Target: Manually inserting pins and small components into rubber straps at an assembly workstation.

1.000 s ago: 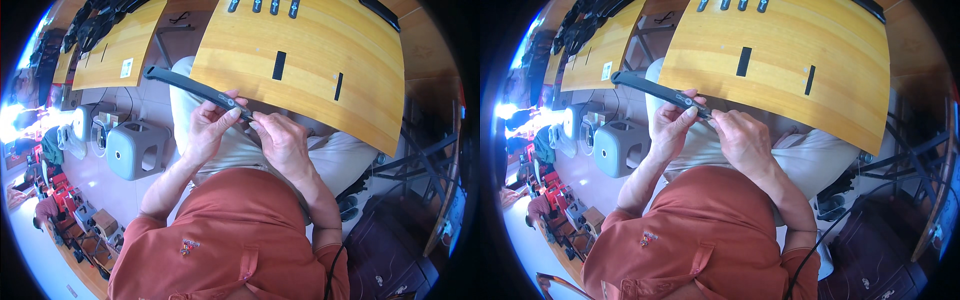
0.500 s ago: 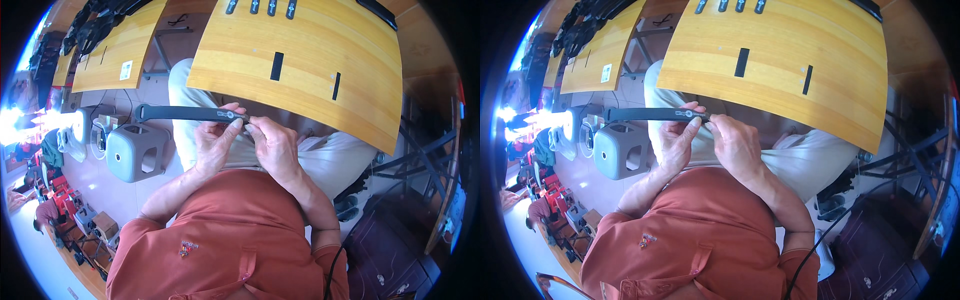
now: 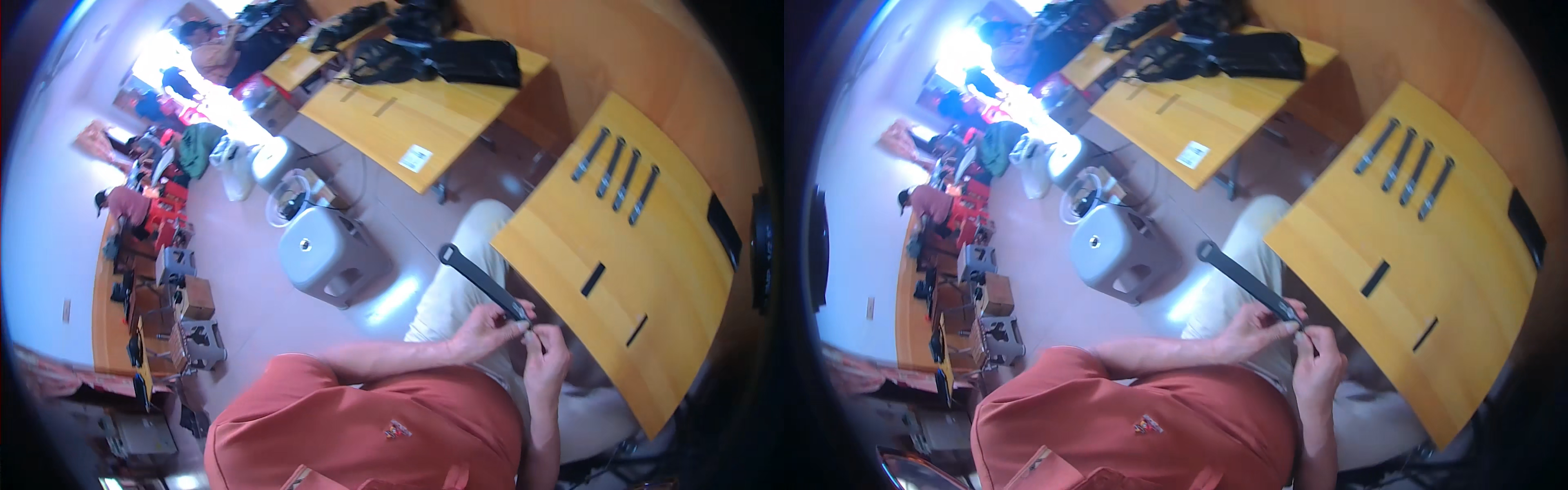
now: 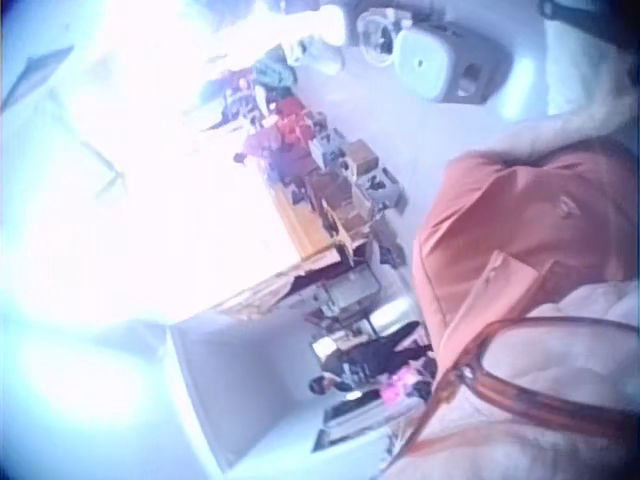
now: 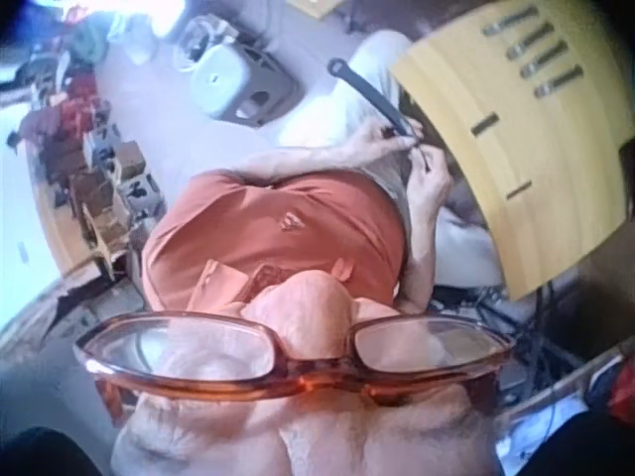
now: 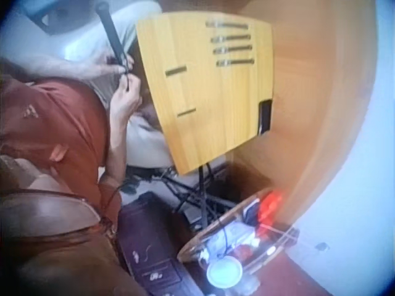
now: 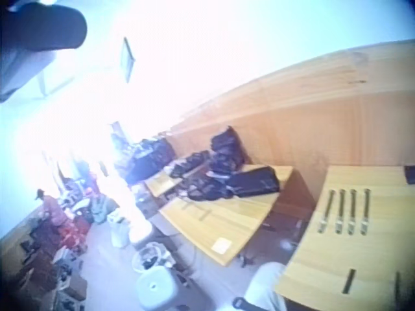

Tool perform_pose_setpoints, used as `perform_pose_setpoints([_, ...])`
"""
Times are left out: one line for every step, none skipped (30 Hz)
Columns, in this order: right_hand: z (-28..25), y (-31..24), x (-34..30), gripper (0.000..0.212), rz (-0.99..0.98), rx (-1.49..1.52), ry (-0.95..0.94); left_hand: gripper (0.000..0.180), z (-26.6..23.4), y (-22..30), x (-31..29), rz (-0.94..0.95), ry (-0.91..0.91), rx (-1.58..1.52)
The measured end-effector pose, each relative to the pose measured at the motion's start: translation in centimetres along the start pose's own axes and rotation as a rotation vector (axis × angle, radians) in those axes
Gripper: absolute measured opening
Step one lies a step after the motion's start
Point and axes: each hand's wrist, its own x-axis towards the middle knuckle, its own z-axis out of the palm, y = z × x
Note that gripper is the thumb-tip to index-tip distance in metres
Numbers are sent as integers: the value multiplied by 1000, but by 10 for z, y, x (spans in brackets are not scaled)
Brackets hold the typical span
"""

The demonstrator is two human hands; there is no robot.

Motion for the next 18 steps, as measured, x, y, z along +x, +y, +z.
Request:
perform_pose_setpoints([1, -4, 1, 7, -13, -3, -20, 31, -1, 1, 1, 29, -4, 37])
perform_pose_setpoints([3, -8, 2, 7, -46, 12, -40, 31, -2, 1, 0, 22, 23, 43])
perform_pose_setpoints([3, -16, 2, 6, -48, -11, -53, 31, 0, 5, -2, 13, 49, 44])
perform_pose_setpoints([4, -20, 1, 6, -47, -36, -61, 31, 2, 10, -4, 37, 66, 52])
perform_pose_setpoints([6, -20, 1, 6, -73, -29, -75, 31, 2, 15, -5, 18, 97, 52])
perform_pose_setpoints([8, -20, 1, 7, -135, -45, -88, 32, 2, 18, -7, -2, 127, 51])
perform_pose_setpoints([10, -21, 2, 8, -197, -61, -101, 32, 0, 17, -8, 19, 142, 57])
perform_pose_setpoints([11, -22, 2, 9, -256, -116, -109, 32, -1, 15, -9, 42, 140, 102])
perform_pose_setpoints([12, -22, 3, 9, -277, -111, -120, 32, -2, 17, -9, 62, 139, 147])
perform_pose_setpoints([12, -21, 4, 10, -286, -146, -119, 34, -4, 20, -10, 51, 157, 222])
perform_pose_setpoints([13, -19, 5, 11, -294, -181, -117, 34, -6, 22, -11, 67, 173, 227])
perform_pose_setpoints([12, -21, 6, 14, -324, -240, -131, 34, -7, 21, -13, 94, 164, 300])
perform_pose_setpoints([12, -23, 8, 14, -341, -236, -141, 34, -9, 21, -14, 120, 155, 373])
perform_pose_setpoints([11, -25, 9, 15, -379, -255, -143, 33, -12, 22, -14, 114, 139, 376])
perform_pose_setpoints([10, -29, 9, 15, -414, -276, -140, 33, -14, 22, -15, 122, 149, 379])
perform_pose_setpoints([8, -29, 11, 15, -424, -271, -144, 34, -17, 23, -16, 130, 106, 394])
perform_pose_setpoints([5, -28, 12, 15, -468, -298, -178, 36, -19, 23, -16, 136, 63, 410])
perform_pose_setpoints([2, -27, 15, 15, -514, -323, -214, 36, -23, 24, -16, 144, 74, 414])
